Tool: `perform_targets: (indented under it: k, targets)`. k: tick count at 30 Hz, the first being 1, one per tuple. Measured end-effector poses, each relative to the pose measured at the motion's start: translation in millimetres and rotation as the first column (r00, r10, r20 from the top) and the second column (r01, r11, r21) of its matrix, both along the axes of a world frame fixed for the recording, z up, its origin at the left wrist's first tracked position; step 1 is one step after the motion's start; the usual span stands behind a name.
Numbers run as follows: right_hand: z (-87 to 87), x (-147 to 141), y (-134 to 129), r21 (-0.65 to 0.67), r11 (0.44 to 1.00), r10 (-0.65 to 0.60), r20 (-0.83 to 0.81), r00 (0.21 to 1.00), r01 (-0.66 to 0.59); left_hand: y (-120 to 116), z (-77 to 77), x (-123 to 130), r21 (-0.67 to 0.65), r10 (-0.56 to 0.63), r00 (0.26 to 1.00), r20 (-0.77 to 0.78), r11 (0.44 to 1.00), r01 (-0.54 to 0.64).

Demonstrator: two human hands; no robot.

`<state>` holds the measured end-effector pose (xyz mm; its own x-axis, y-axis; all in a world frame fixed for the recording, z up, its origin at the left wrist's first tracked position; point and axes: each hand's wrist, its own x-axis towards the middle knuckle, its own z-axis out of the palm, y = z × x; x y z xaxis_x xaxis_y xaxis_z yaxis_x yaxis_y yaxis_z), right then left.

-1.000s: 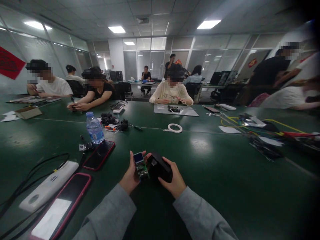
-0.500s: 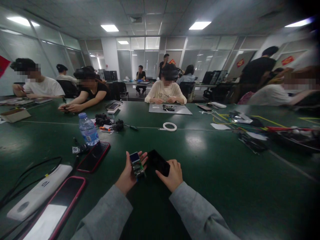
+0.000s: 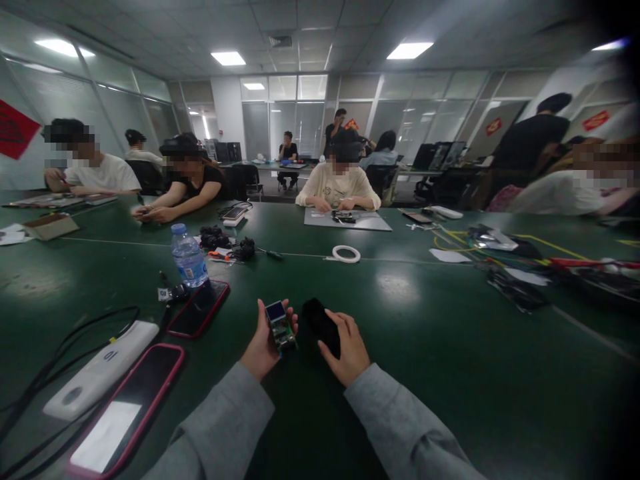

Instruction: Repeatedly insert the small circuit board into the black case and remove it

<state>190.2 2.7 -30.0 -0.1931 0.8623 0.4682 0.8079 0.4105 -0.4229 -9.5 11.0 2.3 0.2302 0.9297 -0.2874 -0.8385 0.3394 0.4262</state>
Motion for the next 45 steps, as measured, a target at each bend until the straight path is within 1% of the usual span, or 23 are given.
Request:
perform_targets:
  k: [2,5,7,10,14,19,22,26,28,31,35,40,45]
  targets:
    - [0.8,-0.7,-0.9,-0.013,0.999,0.036,0.003,0.999,-0.036,-0.8,1.1,-1.5,0.009,-0.009,1.0,0.008,1.0,0.009]
    - [-0.1,0.0,-0.8,-0.001,0.999,0.039,-0.001,0.999,-0.039,-2.2,2.0,-3.2,0.043,-0.028,1.0,0.012,0.999,0.027]
    - [-1.9,1.0,-0.1,0.028,0.999,0.02,0.002,1.0,-0.02,-3.3,2.2,-3.9,0.072,-0.058,0.998,0.029,0.996,0.056]
    - [-4.8,2.9,1.7,0.073,0.996,-0.044,0.021,0.999,0.043,-4.8,2.7,-4.1,0.106,-0.111,0.992,0.059,0.989,0.104]
    - [-6.9,5.9,4.5,0.1,0.991,-0.095,0.026,0.995,0.092,-5.6,3.6,-2.3,0.119,-0.14,0.989,0.045,0.984,0.134]
    - [-6.0,8.3,4.1,0.098,0.992,-0.085,0.029,0.996,0.082,-5.1,4.8,0.7,0.101,-0.137,0.99,0.017,0.986,0.135]
    - [-5.8,8.4,2.5,0.091,0.994,-0.071,0.042,0.997,0.067,-5.0,5.9,1.6,0.064,-0.144,0.99,-0.008,0.987,0.145]
    - [-7.1,7.8,1.8,0.099,0.991,-0.091,0.059,0.994,0.084,-4.9,6.9,2.2,0.041,-0.142,0.989,-0.032,0.989,0.143]
    - [-7.6,7.5,2.5,0.108,0.989,-0.107,0.057,0.993,0.101,-4.3,7.2,2.8,0.028,-0.133,0.991,-0.034,0.991,0.134]
    - [-7.5,7.1,3.8,0.114,0.989,-0.098,0.041,0.994,0.093,-2.8,7.3,3.7,0.01,-0.107,0.994,-0.026,0.994,0.107]
    - [-4.9,6.2,3.8,0.126,0.989,-0.086,0.013,0.996,0.084,-1.1,5.9,3.0,0.012,-0.095,0.995,-0.018,0.995,0.096]
    - [-0.9,5.0,1.9,0.202,0.973,-0.11,-0.025,0.994,0.113,-1.8,4.7,0.3,0.019,-0.076,0.997,-0.032,0.997,0.077]
    - [-0.7,5.9,1.8,0.17,0.981,-0.098,-0.003,0.995,0.098,-3.2,6.8,-0.5,0.05,-0.081,0.997,-0.014,0.995,0.082]
